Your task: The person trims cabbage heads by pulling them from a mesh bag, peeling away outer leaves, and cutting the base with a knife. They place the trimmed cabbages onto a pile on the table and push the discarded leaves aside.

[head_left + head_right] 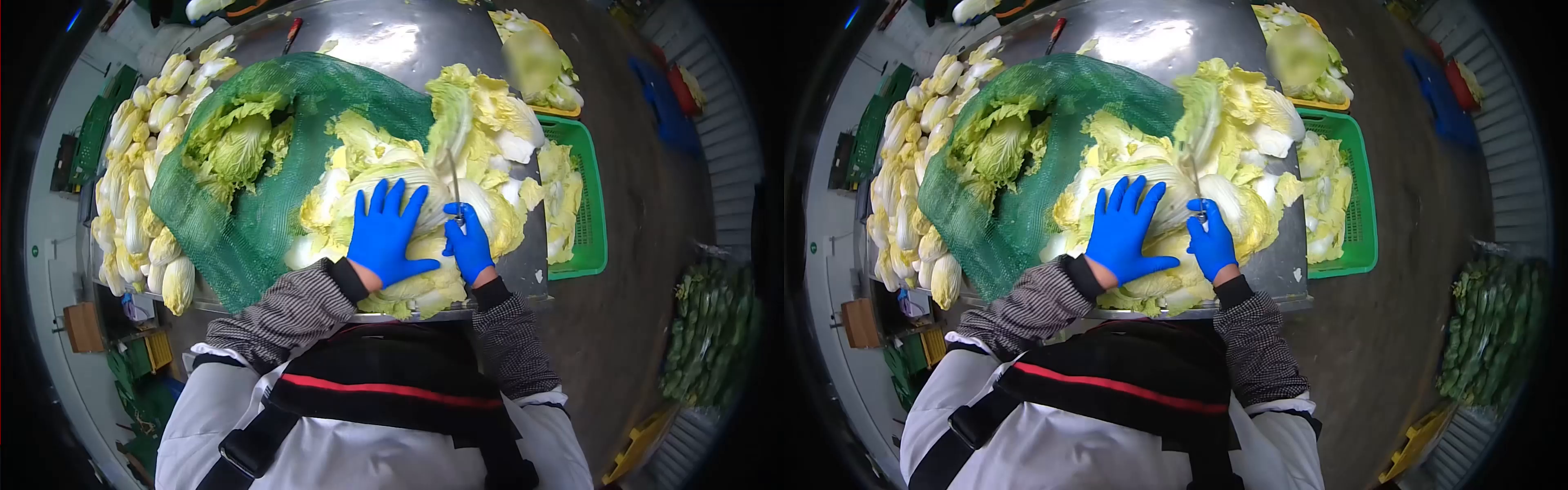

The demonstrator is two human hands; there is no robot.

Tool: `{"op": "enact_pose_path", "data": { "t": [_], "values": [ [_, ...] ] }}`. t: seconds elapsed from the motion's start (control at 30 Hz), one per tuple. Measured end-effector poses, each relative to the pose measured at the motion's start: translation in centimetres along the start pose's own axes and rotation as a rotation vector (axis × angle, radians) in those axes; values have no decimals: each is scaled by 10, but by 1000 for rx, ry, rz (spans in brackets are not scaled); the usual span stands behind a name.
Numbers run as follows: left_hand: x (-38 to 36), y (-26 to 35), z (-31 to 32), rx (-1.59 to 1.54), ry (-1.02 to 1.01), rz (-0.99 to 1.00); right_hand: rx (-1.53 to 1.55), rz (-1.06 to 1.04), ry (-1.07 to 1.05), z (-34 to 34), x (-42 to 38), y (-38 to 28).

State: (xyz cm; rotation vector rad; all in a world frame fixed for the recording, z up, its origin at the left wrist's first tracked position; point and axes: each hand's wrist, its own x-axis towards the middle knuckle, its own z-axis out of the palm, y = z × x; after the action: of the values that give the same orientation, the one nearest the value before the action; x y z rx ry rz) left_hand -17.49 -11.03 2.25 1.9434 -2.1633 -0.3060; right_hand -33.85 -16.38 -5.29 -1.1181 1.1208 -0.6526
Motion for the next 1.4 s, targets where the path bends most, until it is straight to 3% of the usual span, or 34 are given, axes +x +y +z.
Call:
{"op": "enact_pose_path", "data": {
  "t": [0.03,0.1,0.17,0.23,0.27,0.3,0.4,0.63,0.97,1.0,1.03,1.1,1.23,1.3,1.37,1.4],
  "values": [
    [4,-8,13,144,-20,-32,8,4,7,-5,-1,-1],
    [8,-34,22,133,-63,-147,-17,32,-85,-16,-1,-1],
    [11,-74,22,-61,14,-77,-88,114,-83,-24,-1,4],
    [15,-95,15,-254,-3,-48,-476,35,-118,-26,6,12],
    [17,-100,15,-288,-24,-96,-589,-136,-41,-20,7,16],
    [19,-104,15,-285,-30,-101,-583,-132,-46,-13,8,13],
    [28,-110,15,-301,-101,-174,-743,-405,67,5,13,-14],
    [41,-113,16,-339,-131,-189,-1189,-513,3,26,47,-10],
    [55,-109,18,-240,-157,-171,-1322,-377,-26,19,77,13],
    [55,-106,18,-214,-162,-156,-1289,-290,-24,14,90,36],
    [54,-105,21,-184,-170,-21,-1257,-208,-14,11,97,51],
    [48,-101,24,-126,-141,-22,-1167,-68,-52,10,106,50],
    [27,-107,14,-322,-67,41,-1225,-99,-359,-5,109,7],
    [15,-113,23,-325,-4,67,-1320,-121,-366,-16,98,-30],
    [5,-120,37,-410,111,51,-1115,72,-424,-20,70,-95],
    [6,-109,29,-446,158,-29,-852,257,-416,-22,59,-109]
  ]
}}
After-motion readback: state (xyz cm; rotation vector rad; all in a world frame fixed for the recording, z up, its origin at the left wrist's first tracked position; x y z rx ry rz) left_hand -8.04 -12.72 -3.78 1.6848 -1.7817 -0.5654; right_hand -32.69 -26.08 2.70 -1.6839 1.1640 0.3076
